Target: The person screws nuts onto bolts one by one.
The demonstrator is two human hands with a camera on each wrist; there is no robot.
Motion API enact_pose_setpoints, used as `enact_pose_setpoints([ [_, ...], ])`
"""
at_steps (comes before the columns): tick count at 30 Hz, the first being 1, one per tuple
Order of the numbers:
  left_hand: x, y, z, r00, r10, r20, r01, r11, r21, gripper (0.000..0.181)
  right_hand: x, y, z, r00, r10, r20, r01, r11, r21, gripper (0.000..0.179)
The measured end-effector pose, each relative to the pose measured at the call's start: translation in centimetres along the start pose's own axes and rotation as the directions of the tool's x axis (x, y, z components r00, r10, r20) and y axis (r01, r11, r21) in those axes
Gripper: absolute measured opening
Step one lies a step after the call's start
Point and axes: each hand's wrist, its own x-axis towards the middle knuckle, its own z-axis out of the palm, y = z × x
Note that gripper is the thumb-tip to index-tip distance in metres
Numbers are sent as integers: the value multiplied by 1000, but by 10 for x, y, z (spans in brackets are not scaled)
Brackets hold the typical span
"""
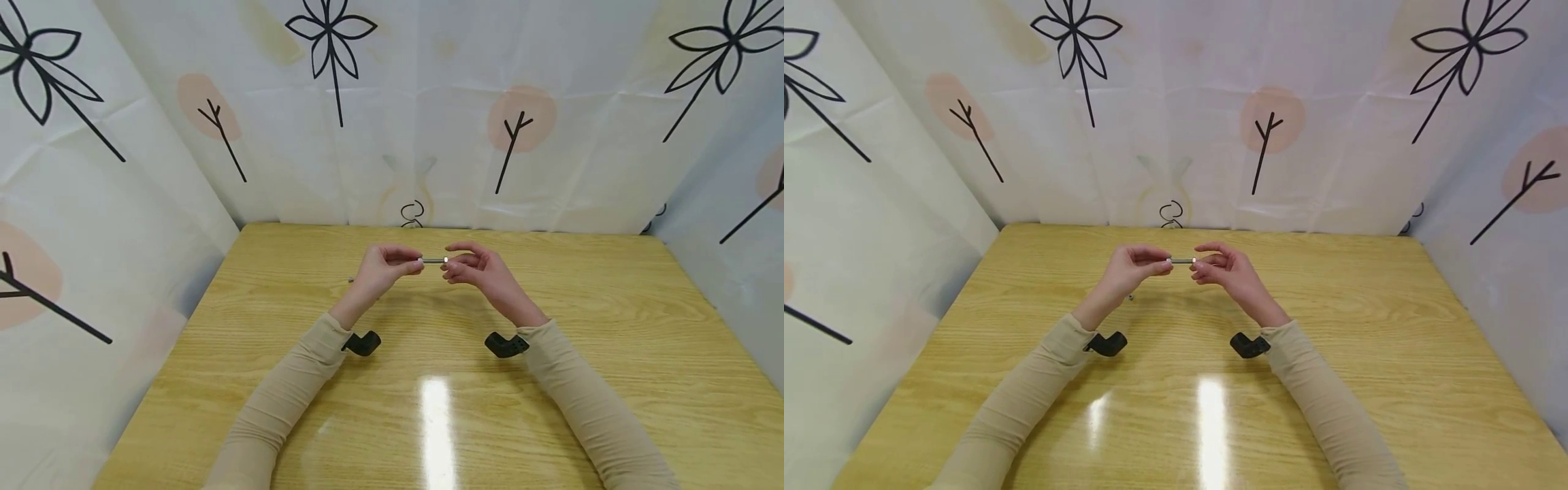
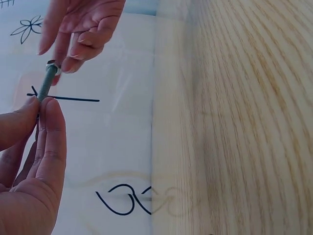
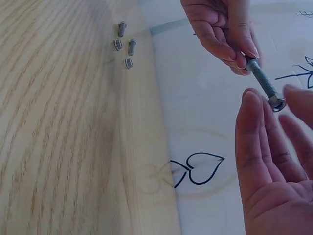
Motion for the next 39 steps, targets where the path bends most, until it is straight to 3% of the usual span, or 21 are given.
enact_pose_setpoints([
  [15, -1, 0, -1, 1000, -11, 3, 11, 1000, -23, 16, -1, 1, 2, 1000, -26, -8, 26, 998, 58, 32],
  [24, -1, 1, -1, 999, -32, 19, 34, 996, -84, 20, 0, -2, 3, 1000, 26, -14, -27, 999, -36, 32],
  [39, -4, 4, -2, 999, -18, 29, 20, 995, -94, 21, -1, -1, 4, 1000, -23, -3, 23, 1000, 2, 38],
])
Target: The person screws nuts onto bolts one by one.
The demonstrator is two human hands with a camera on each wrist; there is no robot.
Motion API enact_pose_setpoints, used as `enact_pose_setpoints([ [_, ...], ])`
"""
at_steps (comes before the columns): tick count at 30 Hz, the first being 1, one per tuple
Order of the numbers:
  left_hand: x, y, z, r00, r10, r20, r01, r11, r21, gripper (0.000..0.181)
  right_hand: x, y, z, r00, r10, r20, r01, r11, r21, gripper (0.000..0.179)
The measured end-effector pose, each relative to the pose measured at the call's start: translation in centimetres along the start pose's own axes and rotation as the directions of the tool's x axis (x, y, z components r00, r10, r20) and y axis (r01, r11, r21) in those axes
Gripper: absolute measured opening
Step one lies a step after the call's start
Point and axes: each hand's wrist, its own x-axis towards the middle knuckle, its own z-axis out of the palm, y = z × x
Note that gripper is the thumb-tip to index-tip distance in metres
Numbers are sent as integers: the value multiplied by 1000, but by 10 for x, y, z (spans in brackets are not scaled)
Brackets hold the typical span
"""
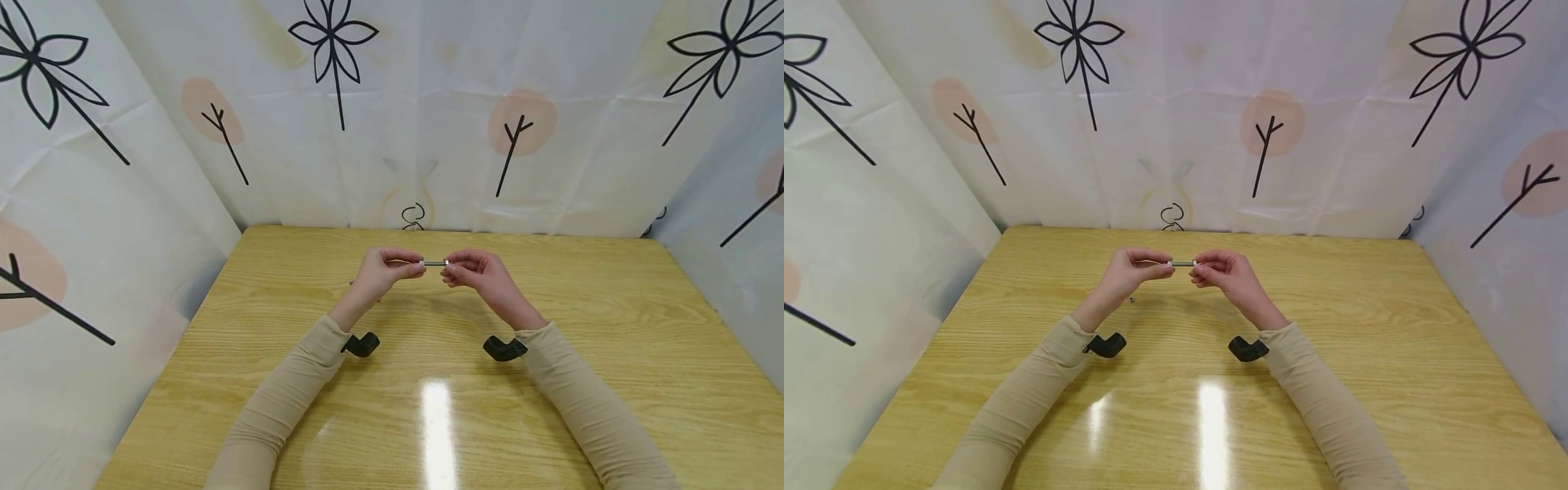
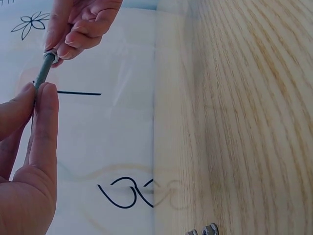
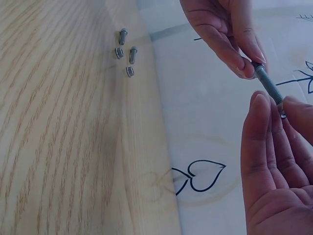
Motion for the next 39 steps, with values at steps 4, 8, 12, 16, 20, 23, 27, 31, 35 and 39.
enact_pose_setpoints([
  [4, -1, 0, -1, 1000, -15, -2, 15, 1000, 16, 21, 0, -1, 1, 1000, 26, -14, -27, 999, -22, 40],
  [8, -1, 0, -1, 1000, -23, -2, 23, 1000, 18, 22, 1, -3, 4, 999, 45, -21, -46, 998, -44, 31],
  [12, -1, -1, -2, 1000, -13, 2, 13, 1000, -6, 23, 1, -4, 5, 998, 56, -10, -56, 998, -30, 31],
  [16, 1, -3, -2, 1000, -9, 2, 10, 999, -36, 26, 1, -2, 2, 999, 44, 0, -44, 999, 21, 33],
  [20, 1, -5, -2, 1000, -17, -10, 17, 999, -50, 25, 1, 0, 1, 1000, 11, 18, -11, 999, 41, 32],
  [23, 0, -5, -2, 1000, -22, -20, 21, 999, -49, 23, 1, 1, 2, 1000, 2, 18, -3, 1000, 21, 29],
  [27, 0, -4, -1, 999, -23, -28, 22, 999, -48, 23, 2, 1, 3, 999, 40, 3, -40, 998, -50, 31],
  [31, 0, -3, 0, 999, -28, -32, 26, 998, -53, 26, 2, 0, 3, 998, 69, 1, -68, 995, -73, 33],
  [35, 1, -3, 1, 999, -29, -40, 27, 998, -62, 24, 0, -2, 0, 999, 32, 16, -32, 999, -20, 34],
  [39, 1, -4, 1, 999, -29, -45, 26, 997, -66, 22, 0, -2, -1, 1000, 2, 17, -2, 1000, -24, 33],
])
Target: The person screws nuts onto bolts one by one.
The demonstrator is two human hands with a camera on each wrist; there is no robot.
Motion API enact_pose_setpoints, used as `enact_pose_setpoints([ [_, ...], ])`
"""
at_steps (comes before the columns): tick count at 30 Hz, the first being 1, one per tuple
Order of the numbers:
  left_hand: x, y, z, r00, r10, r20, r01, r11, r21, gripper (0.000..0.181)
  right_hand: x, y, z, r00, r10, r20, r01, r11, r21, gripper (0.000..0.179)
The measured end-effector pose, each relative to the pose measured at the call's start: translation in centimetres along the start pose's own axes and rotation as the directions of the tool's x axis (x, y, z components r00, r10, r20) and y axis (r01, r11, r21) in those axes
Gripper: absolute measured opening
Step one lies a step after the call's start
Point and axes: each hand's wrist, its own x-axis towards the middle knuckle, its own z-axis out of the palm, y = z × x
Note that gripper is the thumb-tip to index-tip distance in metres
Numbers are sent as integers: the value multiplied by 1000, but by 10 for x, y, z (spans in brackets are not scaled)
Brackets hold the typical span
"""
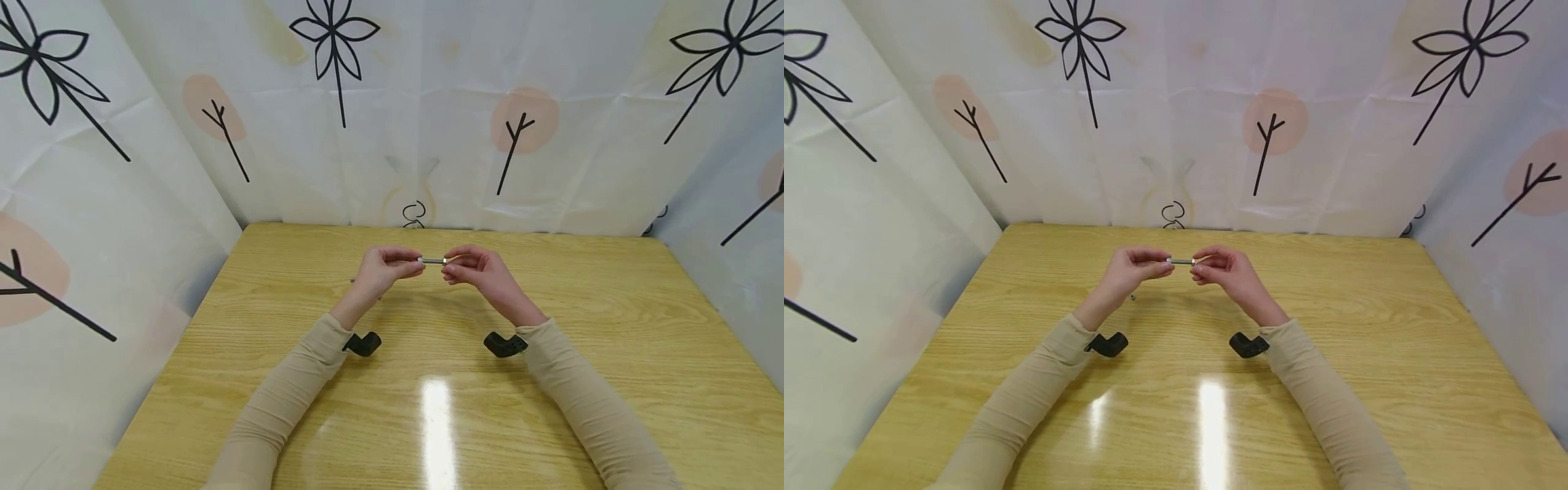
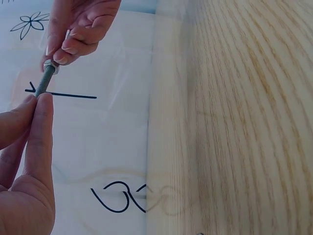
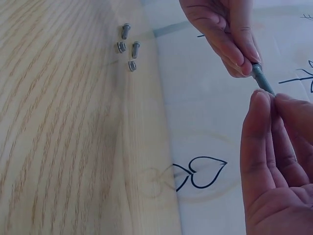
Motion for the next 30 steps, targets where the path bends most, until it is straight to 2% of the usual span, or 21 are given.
enact_pose_setpoints([
  [9, 2, -3, 0, 1000, 16, 0, -16, 1000, -3, 22, 9, 3, 6, 996, 55, -69, -60, 996, -72, 31],
  [17, 1, -3, 1, 1000, -5, -17, 5, 999, -32, 26, 6, 3, 5, 997, 62, -38, -62, 998, -6, 31],
  [23, 2, -4, 1, 1000, -11, -4, 11, 1000, -22, 25, 6, 4, 5, 996, 82, -38, -84, 996, -41, 33],
  [26, 2, -4, 2, 1000, -9, -3, 9, 1000, -20, 23, 5, 5, 4, 996, 89, -28, -90, 996, -21, 33],
  [30, 1, -3, 4, 1000, -8, -12, 8, 999, -37, 23, 3, 6, 2, 999, 46, -15, -46, 999, 20, 31],
])
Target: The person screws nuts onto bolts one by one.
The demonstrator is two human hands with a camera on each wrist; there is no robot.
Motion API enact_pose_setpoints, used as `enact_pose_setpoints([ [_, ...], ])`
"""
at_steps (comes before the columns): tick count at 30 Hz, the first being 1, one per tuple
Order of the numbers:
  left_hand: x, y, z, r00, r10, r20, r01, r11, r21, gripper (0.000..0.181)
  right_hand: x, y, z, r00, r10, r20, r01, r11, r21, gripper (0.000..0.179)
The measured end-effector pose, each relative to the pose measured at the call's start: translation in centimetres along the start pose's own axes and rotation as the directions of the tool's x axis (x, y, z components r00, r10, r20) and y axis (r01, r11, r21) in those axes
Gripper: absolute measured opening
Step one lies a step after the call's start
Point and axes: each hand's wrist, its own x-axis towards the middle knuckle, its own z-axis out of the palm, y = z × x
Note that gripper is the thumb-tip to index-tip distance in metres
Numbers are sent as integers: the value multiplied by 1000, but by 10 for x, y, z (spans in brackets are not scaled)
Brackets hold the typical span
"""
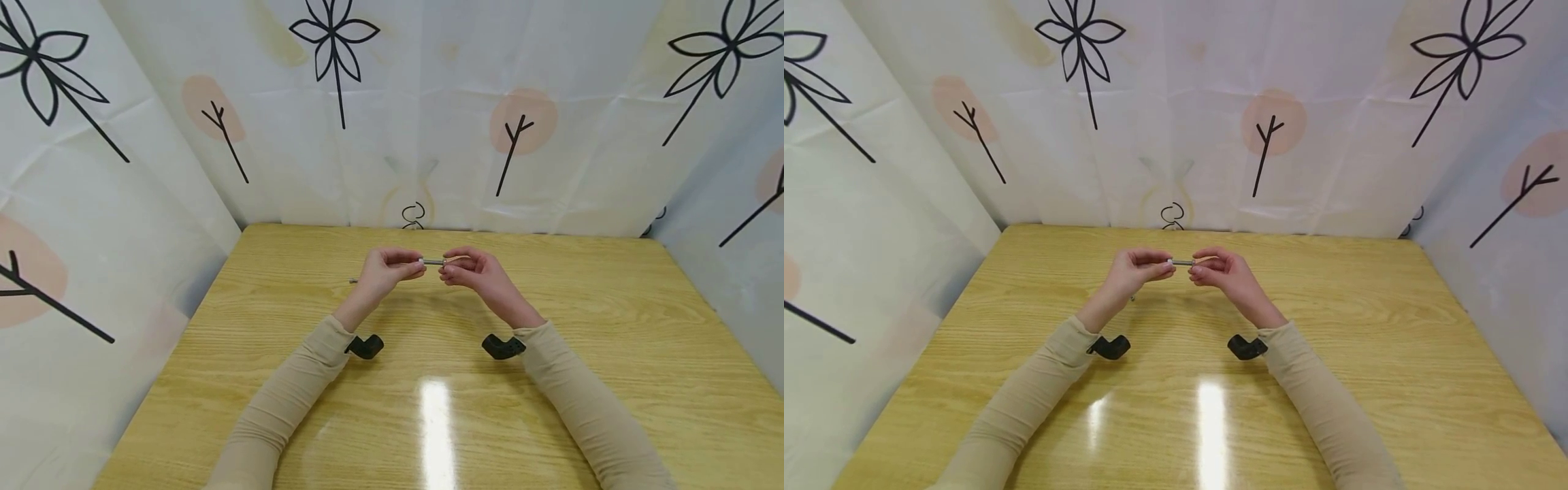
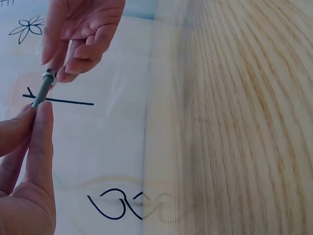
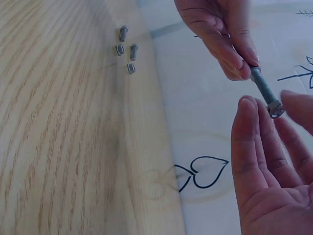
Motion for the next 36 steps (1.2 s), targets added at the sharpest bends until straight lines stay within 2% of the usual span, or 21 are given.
enact_pose_setpoints([
  [4, -1, 0, 2, 1000, -12, -1, 12, 1000, -18, 22, -1, 1, -2, 1000, -17, -20, 17, 1000, -15, 36],
  [9, 0, -1, 5, 1000, -25, 4, 25, 1000, -10, 22, 0, -3, -2, 997, 44, -56, -49, 995, -91, 42],
  [18, 1, -4, 6, 1000, -22, -2, 22, 1000, -19, 24, -5, -2, -6, 1000, 10, -16, -11, 999, -50, 36],
  [25, -1, -4, 7, 1000, -18, 7, 18, 1000, -7, 23, -3, -4, -4, 996, 78, -35, -80, 993, -88, 37],
  [32, -2, -4, 4, 1000, -19, 2, 19, 1000, -11, 21, -4, -3, -3, 1000, 6, -11, -7, 999, -38, 36],
  [36, -3, -3, 4, 1000, -15, 6, 15, 1000, -10, 22, -3, -4, -1, 1000, 8, -18, -9, 998, -64, 34],
])
